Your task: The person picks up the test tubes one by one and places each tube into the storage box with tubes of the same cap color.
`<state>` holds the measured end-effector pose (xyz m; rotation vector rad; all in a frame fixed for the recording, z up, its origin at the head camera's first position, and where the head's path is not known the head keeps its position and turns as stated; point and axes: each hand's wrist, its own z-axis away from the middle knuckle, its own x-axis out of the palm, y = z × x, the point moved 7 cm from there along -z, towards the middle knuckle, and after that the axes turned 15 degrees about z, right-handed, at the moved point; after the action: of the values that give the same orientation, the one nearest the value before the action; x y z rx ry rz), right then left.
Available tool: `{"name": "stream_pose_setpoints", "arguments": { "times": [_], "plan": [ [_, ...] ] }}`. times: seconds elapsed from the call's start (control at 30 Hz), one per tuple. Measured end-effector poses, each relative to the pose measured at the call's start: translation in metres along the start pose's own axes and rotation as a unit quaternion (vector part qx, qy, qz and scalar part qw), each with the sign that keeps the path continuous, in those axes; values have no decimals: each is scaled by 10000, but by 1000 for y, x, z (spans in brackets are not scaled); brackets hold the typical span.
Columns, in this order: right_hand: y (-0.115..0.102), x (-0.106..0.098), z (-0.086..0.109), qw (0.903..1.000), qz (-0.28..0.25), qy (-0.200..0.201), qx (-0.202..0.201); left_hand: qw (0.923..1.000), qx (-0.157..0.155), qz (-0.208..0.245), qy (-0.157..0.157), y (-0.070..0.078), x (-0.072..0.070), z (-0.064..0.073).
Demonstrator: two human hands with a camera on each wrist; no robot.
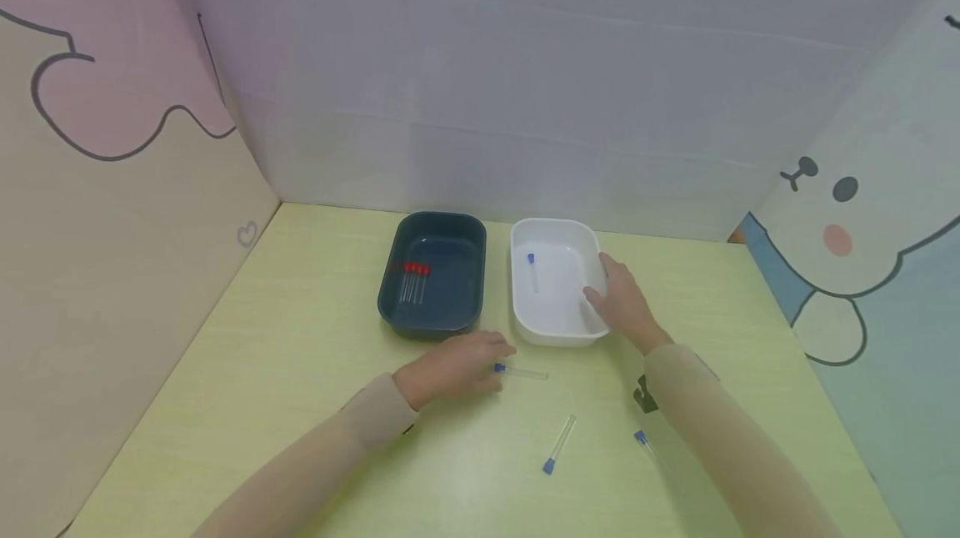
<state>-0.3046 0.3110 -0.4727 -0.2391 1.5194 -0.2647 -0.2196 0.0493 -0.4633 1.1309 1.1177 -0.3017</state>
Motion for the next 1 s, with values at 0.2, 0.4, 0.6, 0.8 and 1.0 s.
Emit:
{"name": "stream_pose_setpoints", "arguments": {
  "times": [0.2, 0.4, 0.6, 0.8, 1.0],
  "plan": [
    [-1, 0, 0, 10000, -2, -49, 75, 9998, -129, -50, -170, -7, 13, -6],
    [-1, 1, 1, 9996, -248, -5, 105, 9998, -25, -181, -101, -4, 17, -9],
    [2, 3, 1, 9983, -573, 75, 60, 9998, 99, -157, -64, -2, 16, -10],
    [2, 3, 3, 9984, -556, 88, 51, 9994, 345, 3, 98, -2, 13, -7],
    [1, 3, 3, 9983, -576, 85, 68, 9994, 290, 156, 126, -5, 11, -7]
  ]
}}
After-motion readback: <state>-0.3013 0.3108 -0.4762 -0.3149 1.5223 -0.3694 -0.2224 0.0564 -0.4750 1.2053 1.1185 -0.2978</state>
